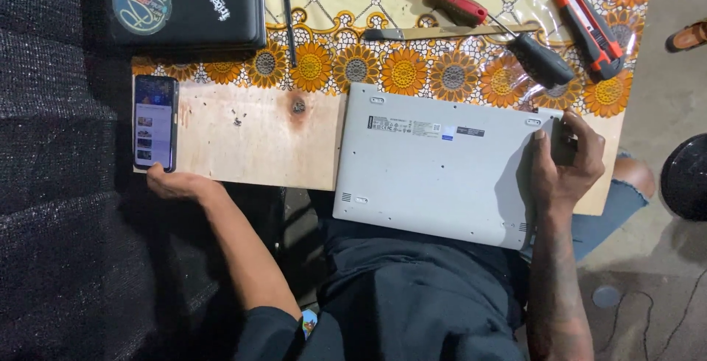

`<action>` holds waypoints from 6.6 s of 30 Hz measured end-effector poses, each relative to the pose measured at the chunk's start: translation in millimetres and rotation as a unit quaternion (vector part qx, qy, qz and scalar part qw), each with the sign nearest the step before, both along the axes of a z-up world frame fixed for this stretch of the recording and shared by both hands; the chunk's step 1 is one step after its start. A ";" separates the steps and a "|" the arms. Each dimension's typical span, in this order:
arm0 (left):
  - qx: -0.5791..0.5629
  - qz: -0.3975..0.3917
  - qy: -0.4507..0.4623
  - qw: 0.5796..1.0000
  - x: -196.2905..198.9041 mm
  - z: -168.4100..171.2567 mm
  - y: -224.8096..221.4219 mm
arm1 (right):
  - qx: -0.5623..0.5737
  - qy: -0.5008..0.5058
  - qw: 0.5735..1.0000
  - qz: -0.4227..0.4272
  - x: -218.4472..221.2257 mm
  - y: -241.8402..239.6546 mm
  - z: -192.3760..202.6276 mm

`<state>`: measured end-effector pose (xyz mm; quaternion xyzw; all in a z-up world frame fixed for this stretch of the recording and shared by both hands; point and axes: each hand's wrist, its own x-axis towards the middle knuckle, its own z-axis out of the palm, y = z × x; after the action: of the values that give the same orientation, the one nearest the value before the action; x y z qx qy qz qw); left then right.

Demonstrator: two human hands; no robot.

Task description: Aligning the back cover of a laptop and securing it with screws using a manual screwdriver.

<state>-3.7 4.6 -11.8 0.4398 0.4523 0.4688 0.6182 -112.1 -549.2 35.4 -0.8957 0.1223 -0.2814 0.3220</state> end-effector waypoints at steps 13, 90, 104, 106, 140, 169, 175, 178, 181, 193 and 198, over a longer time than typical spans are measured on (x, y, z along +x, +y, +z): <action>0.037 -0.028 -0.039 0.998 0.2 -24.0 21.9 | -0.011 0.002 1.000 0.013 1.3 -3.3 -1.2; 0.052 0.024 0.056 0.997 -4.0 -44.6 35.6 | 0.002 0.015 1.000 -0.002 1.7 -0.7 -0.3; 0.045 -0.001 -0.004 0.999 -3.2 -39.2 28.3 | -0.003 0.003 1.000 0.006 1.7 -2.2 -1.4; 0.051 0.009 0.012 0.999 -2.9 -39.5 29.5 | -0.001 0.009 1.000 0.001 2.6 0.7 2.7; 0.450 0.022 0.457 0.767 -1.0 47.6 -50.3 | 0.029 0.002 0.999 -0.028 7.0 9.8 11.1; 0.496 -0.125 0.472 0.718 4.3 66.8 -61.0 | 0.013 0.012 1.000 -0.025 0.2 2.6 -0.7; 0.504 -0.099 0.465 0.721 0.5 63.9 -67.9 | 0.001 0.012 1.000 -0.011 -1.0 0.5 -4.7; 0.510 -0.095 0.465 0.717 2.1 61.1 -66.5 | 0.002 0.008 1.000 -0.005 -0.6 -0.9 -5.3; 0.516 -0.092 0.466 0.713 3.1 59.2 -65.1 | 0.001 0.010 1.000 -0.004 -1.3 -1.9 -7.4; 0.494 -0.067 0.481 0.721 2.4 55.7 -64.0 | 0.020 0.009 1.000 -0.009 -1.8 -1.5 -12.3; 0.499 -0.042 0.477 0.722 1.7 49.6 -59.8 | 0.001 0.007 1.000 0.006 0.1 1.6 -5.9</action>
<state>-2.0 -55.2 37.7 0.8688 0.3692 0.3286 0.0313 -112.0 -547.5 29.5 -0.8981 0.1192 -0.2730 0.3237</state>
